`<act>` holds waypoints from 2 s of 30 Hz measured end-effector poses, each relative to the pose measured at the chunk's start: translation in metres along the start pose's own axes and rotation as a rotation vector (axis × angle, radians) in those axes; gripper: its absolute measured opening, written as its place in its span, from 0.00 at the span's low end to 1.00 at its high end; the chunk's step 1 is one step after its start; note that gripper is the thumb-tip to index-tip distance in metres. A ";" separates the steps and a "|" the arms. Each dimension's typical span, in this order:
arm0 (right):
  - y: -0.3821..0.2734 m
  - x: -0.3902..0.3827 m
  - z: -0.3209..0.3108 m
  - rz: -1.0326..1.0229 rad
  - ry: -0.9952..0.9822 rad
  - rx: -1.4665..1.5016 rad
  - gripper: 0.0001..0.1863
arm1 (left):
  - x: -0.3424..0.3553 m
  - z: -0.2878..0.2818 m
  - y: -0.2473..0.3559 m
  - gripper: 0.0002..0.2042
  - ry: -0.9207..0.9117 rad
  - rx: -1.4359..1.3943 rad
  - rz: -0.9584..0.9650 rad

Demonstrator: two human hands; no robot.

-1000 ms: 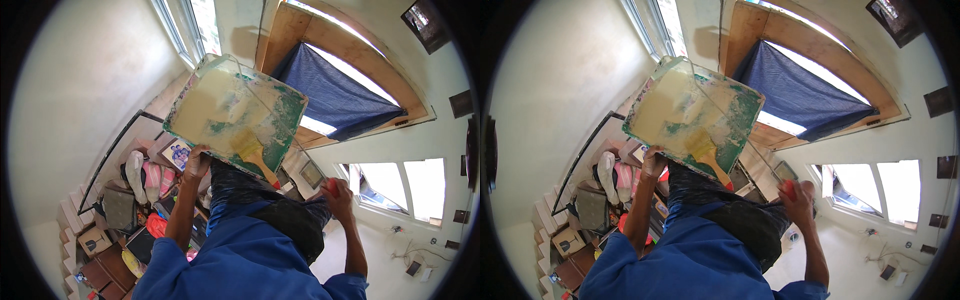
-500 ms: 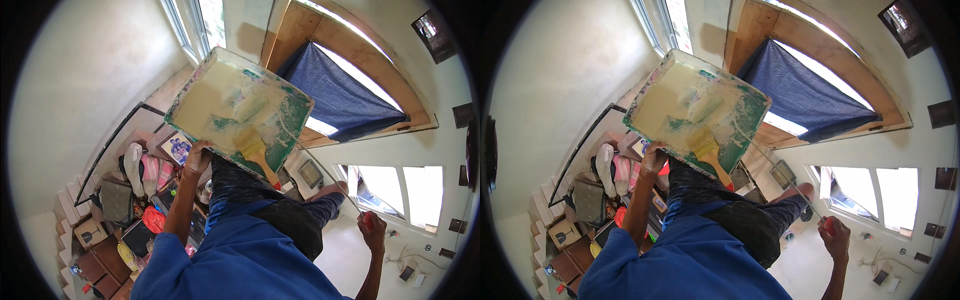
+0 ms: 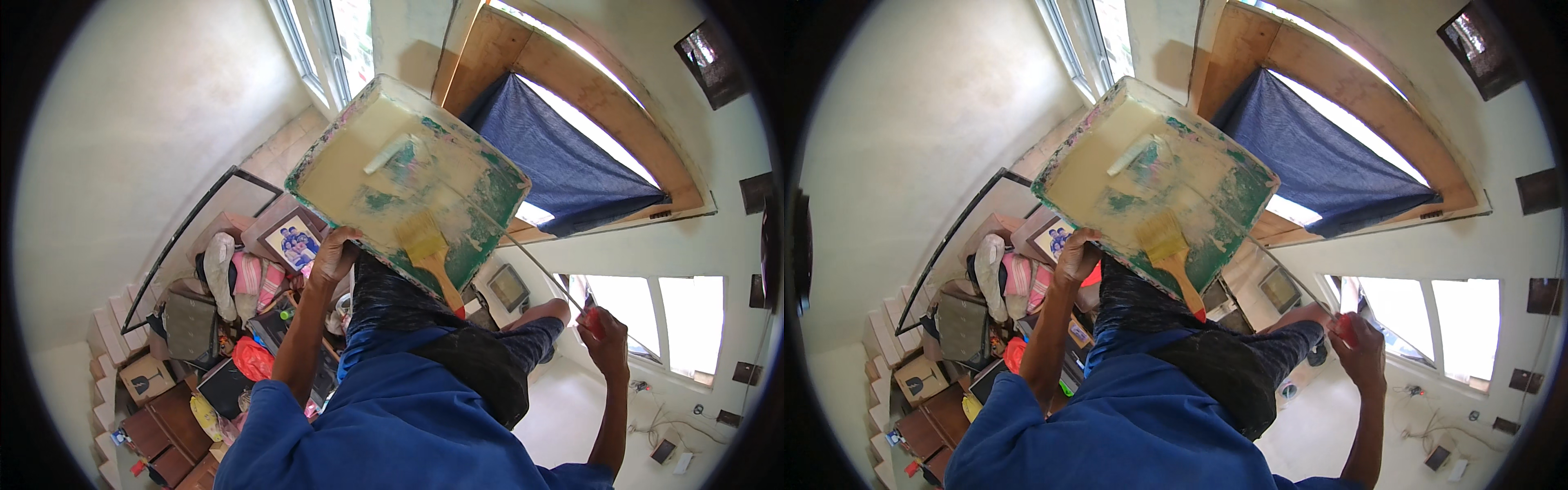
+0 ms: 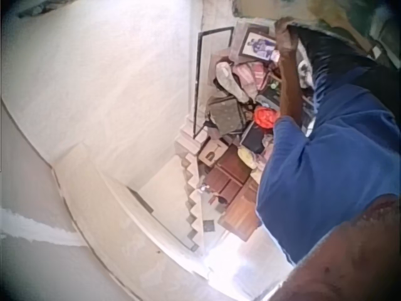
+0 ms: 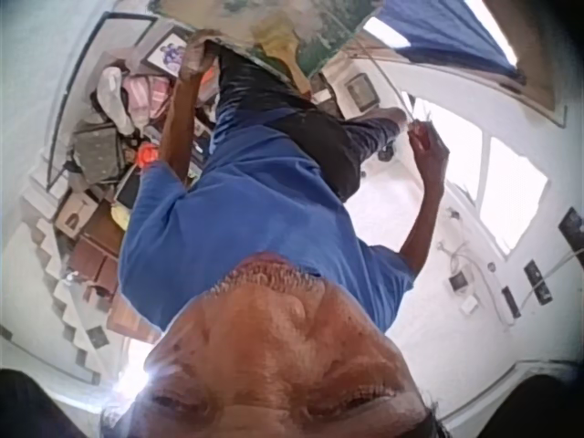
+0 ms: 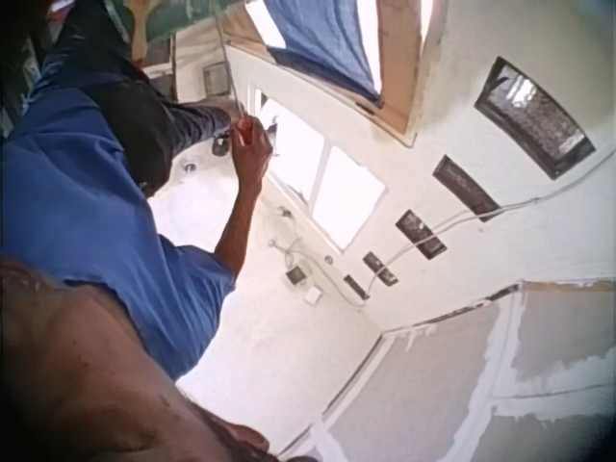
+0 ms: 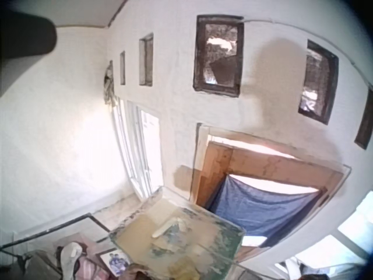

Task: The person paints the wall and door frame using a roller and a brush, dipping the tools into a paint tray.

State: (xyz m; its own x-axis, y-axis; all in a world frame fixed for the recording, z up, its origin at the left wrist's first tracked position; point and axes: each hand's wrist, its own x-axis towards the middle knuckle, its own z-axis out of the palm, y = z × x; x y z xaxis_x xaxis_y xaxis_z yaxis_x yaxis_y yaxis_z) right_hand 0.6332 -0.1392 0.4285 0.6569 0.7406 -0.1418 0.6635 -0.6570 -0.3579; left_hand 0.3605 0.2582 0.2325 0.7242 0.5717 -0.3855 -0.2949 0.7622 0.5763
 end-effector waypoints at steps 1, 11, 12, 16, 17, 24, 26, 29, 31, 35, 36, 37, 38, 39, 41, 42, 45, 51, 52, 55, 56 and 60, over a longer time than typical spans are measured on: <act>0.004 -0.007 -0.006 0.027 -0.003 0.006 0.19 | 0.000 0.002 0.002 0.11 0.006 0.014 -0.002; 0.003 -0.018 -0.002 0.060 0.037 0.041 0.18 | -0.001 0.004 0.008 0.13 -0.037 0.107 -0.010; 0.002 -0.011 -0.001 0.047 0.041 0.039 0.19 | -0.001 0.006 0.008 0.13 -0.030 0.100 -0.018; -0.006 0.007 -0.001 0.025 0.045 0.024 0.19 | 0.003 -0.002 0.004 0.11 -0.047 0.089 -0.001; -0.005 0.009 -0.001 0.025 0.052 0.026 0.19 | 0.007 -0.011 0.000 0.10 -0.063 0.091 0.019; 0.057 -0.006 -0.009 0.023 0.105 -0.027 0.17 | 0.026 -0.041 -0.022 0.08 -0.120 -0.006 0.030; 0.060 -0.015 -0.022 0.127 -0.053 -0.095 0.20 | 0.023 -0.027 -0.017 0.15 -0.151 -0.019 0.012; 0.096 -0.023 0.001 0.185 -0.125 -0.062 0.20 | 0.027 -0.009 -0.021 0.18 -0.169 -0.007 -0.013; 0.091 -0.034 0.011 0.208 -0.149 0.007 0.20 | 0.036 -0.007 -0.022 0.18 -0.197 -0.037 -0.039; 0.074 -0.041 0.032 0.211 -0.094 0.120 0.21 | 0.022 0.001 -0.021 0.22 -0.184 -0.044 -0.006; 0.072 -0.043 0.038 0.243 -0.096 0.113 0.21 | 0.023 -0.005 -0.024 0.24 -0.183 -0.037 0.011; 0.071 -0.045 0.044 0.278 -0.095 0.106 0.21 | 0.027 -0.017 -0.029 0.24 -0.195 -0.057 0.011; 0.071 -0.045 0.051 0.308 -0.092 0.101 0.21 | 0.034 -0.032 -0.033 0.24 -0.208 -0.076 0.016; 0.076 -0.048 0.065 0.274 -0.022 0.158 0.22 | 0.040 -0.040 -0.039 0.24 -0.227 -0.096 0.011; 0.054 -0.041 0.066 0.219 0.080 0.280 0.22 | 0.038 -0.046 -0.039 0.23 -0.180 -0.101 0.015; 0.046 -0.036 0.066 0.189 0.132 0.342 0.22 | 0.038 -0.046 -0.037 0.23 -0.156 -0.103 0.020; 0.063 -0.020 0.091 0.119 0.288 0.290 0.22 | 0.029 -0.014 -0.028 0.23 -0.174 -0.090 0.030; -0.023 0.024 0.063 0.214 0.238 1.106 0.16 | 0.028 -0.001 -0.029 0.23 -0.191 -0.118 0.012; -0.043 0.035 0.055 0.191 0.247 1.134 0.16 | 0.027 -0.001 -0.026 0.23 -0.201 -0.114 0.003; -0.090 0.076 0.041 0.139 0.254 1.088 0.16 | 0.027 -0.010 -0.024 0.24 -0.205 -0.123 -0.008; -0.107 0.084 0.035 0.083 0.321 1.090 0.16 | 0.028 -0.015 -0.026 0.24 -0.211 -0.087 0.009; -0.154 0.131 0.026 -0.065 0.485 1.128 0.16 | 0.026 -0.010 -0.026 0.25 -0.217 -0.106 0.008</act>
State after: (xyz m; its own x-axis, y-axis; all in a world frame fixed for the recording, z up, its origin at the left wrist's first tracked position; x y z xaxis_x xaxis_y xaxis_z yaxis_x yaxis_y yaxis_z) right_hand 0.6082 0.0626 0.4409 0.8591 0.4800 0.1777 0.1770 0.0472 -0.9831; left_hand 0.3808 0.2567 0.2005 0.8353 0.5081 -0.2102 -0.3570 0.7918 0.4956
